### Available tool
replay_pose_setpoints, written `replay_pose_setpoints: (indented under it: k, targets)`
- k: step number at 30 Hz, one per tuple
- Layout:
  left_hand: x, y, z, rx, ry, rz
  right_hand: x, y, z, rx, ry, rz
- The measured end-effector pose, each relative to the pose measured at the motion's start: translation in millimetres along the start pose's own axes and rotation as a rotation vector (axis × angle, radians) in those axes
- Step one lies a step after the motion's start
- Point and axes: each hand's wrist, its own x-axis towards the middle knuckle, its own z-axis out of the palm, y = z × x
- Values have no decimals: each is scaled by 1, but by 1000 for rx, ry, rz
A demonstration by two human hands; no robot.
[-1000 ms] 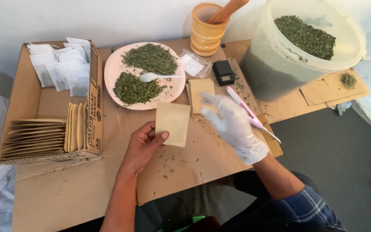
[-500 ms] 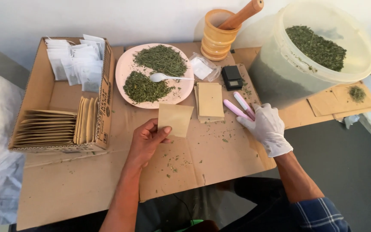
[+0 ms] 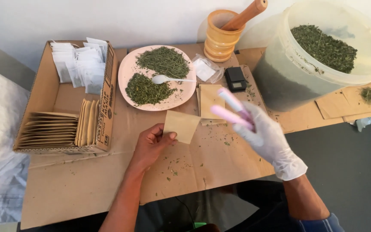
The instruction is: Folding and heat-sealing small tea bags using a hair straightener as a sealer.
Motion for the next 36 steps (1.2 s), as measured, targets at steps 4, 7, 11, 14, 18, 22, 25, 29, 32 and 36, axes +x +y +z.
replay_pose_setpoints:
  k: [4, 7, 11, 14, 18, 22, 25, 29, 32, 36]
  targets:
    - [6, -18, 2, 31, -20, 30, 0, -4, 19, -64, -104, -124]
    - [4, -24, 2, 46, -47, 79, -3, -11, 22, -105, -154, -164]
    - [7, -12, 1, 43, 21, 44, -2, -17, 10, 11, -33, -127]
    - [5, -3, -1, 16, 114, 31, -15, -50, -17, 118, -29, -278]
    - [4, -7, 3, 32, 52, 46, -2, -19, 6, 40, -87, -73]
    - [2, -10, 7, 73, 13, 39, -4, -20, 25, -77, -158, -196]
    - [1, -13, 8, 92, -1, 61, 2, -12, 35, -130, -160, -293]
    - [4, -42, -3, 134, -21, 78, 5, -4, 45, -148, -112, -390]
    - [2, -28, 4, 127, -22, 91, 7, -6, 49, -142, -89, -412]
    - [-1, -21, 4, 156, -37, 107, 8, -5, 56, -89, -75, -401]
